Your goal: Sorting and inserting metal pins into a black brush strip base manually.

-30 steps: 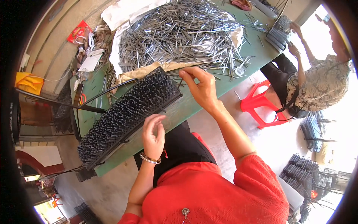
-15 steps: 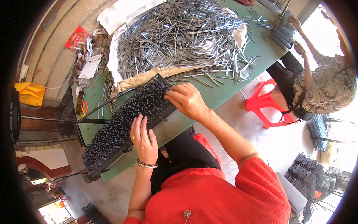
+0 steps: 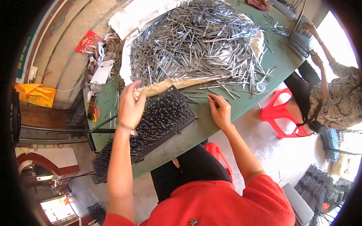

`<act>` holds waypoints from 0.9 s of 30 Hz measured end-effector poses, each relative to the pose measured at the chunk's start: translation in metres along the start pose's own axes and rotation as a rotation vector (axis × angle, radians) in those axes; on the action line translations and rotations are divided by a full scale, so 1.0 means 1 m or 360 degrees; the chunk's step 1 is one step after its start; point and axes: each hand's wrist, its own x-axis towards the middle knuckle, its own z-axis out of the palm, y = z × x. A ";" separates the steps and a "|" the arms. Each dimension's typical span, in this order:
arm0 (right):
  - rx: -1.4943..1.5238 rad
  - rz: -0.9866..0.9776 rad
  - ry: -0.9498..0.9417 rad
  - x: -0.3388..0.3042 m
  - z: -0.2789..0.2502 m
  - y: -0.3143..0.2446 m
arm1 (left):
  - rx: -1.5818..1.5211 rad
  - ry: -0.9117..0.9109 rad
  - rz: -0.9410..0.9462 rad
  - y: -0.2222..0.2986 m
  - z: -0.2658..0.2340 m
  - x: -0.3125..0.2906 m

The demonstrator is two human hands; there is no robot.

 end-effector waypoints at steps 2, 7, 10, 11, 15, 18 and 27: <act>-0.0013 -0.0023 0.0024 -0.001 0.003 -0.002 | 0.0070 -0.0134 -0.0174 -0.030 0.017 0.043; -0.0028 0.0005 0.0028 0.003 0.007 -0.003 | 0.0731 -0.0729 -0.0349 -0.065 0.085 0.124; -0.0002 0.0061 0.0024 0.003 0.007 0.000 | 0.0769 -0.0909 -0.0342 -0.066 0.121 0.143; -0.0013 0.0075 0.0011 0.003 0.006 -0.001 | 0.0851 -0.0944 -0.0455 -0.063 0.130 0.147; -0.0036 0.0081 0.0003 0.004 0.006 -0.002 | 0.1182 -0.0953 -0.0499 -0.066 0.142 0.160; -0.0072 0.0076 -0.0037 0.004 0.006 -0.001 | 0.1232 -0.0941 -0.0316 -0.081 0.142 0.160; -0.0069 0.0074 -0.0021 0.006 0.005 0.000 | 0.1189 -0.0963 -0.0359 -0.075 0.150 0.168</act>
